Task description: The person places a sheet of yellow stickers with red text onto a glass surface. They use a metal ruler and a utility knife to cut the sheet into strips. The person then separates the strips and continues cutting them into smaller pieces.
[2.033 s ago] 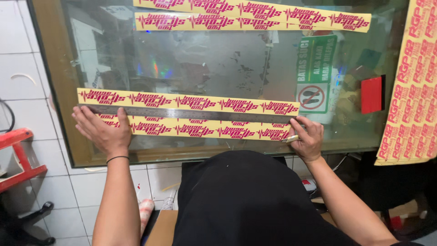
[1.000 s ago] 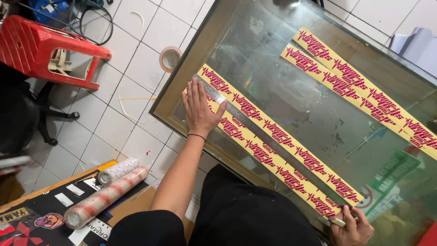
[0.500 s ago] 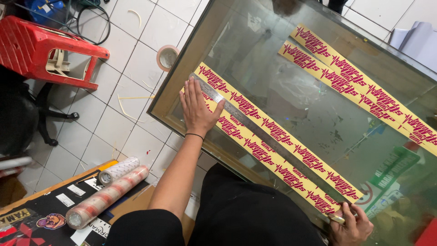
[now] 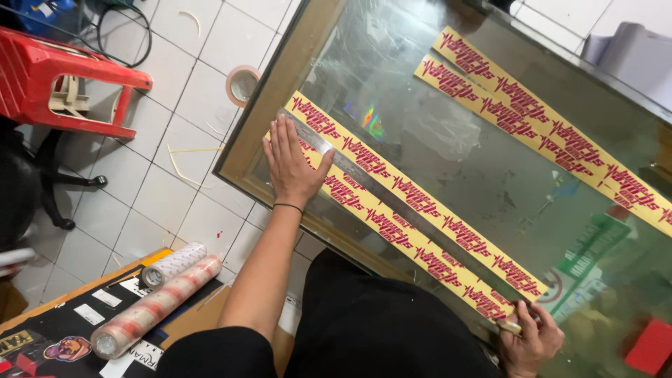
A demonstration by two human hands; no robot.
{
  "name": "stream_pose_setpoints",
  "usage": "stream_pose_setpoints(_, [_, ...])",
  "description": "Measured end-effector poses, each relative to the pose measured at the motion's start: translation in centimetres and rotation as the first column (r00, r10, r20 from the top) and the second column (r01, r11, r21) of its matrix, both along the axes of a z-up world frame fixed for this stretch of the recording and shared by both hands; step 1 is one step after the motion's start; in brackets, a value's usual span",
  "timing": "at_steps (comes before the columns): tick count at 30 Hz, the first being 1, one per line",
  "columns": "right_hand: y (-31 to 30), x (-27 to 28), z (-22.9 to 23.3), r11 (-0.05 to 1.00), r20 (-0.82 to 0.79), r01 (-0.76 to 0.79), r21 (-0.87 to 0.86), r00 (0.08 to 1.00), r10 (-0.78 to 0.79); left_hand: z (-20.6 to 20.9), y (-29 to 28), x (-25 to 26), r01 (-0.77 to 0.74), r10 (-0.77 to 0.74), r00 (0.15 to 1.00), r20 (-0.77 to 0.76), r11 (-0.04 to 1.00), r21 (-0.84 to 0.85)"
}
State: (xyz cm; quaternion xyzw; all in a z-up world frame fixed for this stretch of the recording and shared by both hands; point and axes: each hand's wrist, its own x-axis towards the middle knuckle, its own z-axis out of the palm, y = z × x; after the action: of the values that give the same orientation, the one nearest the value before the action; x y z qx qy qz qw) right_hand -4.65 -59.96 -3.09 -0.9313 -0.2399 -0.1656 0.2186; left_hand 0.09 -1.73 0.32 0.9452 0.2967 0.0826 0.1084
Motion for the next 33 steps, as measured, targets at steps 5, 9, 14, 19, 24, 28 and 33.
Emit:
stream_pose_setpoints(5, [-1.0,-0.6,-0.5,0.999,0.009,0.007,-0.036,1.0,-0.006,-0.1,-0.5,-0.2,-0.004,0.004,1.0,-0.011,1.0,-0.002])
stream_pose_setpoints(9, [-0.8,-0.4,-0.9,1.0,0.016,0.008,-0.027,1.0,-0.007,0.2,-0.3,0.2,-0.015,0.015,0.999,-0.044,1.0,0.004])
stream_pose_setpoints(14, [-0.7,-0.3,-0.6,0.999,-0.003,0.006,-0.047,1.0,-0.006,0.1,-0.2,0.2,-0.015,0.015,0.999,-0.033,1.0,0.001])
stream_pose_setpoints(19, [-0.3,-0.4,-0.1,0.999,-0.017,0.017,-0.034,1.0,-0.017,0.4,-0.2,0.1,0.007,-0.007,1.0,-0.023,1.0,0.004])
stream_pose_setpoints(24, [0.1,-0.1,0.6,1.0,-0.072,0.017,0.0,0.997,-0.017,-0.4,0.0,0.0,0.035,-0.034,0.993,-0.116,0.999,0.006])
stream_pose_setpoints(28, [1.0,0.2,1.2,0.996,-0.014,0.062,-0.063,0.998,-0.063,0.6,-0.2,0.3,0.094,-0.094,0.996,-0.006,0.996,-0.004])
stream_pose_setpoints(33, [-0.7,-0.4,-2.3,0.992,0.029,0.125,-0.001,0.992,-0.125,-0.8,0.7,-0.1,0.154,-0.164,0.982,0.099,0.983,0.103])
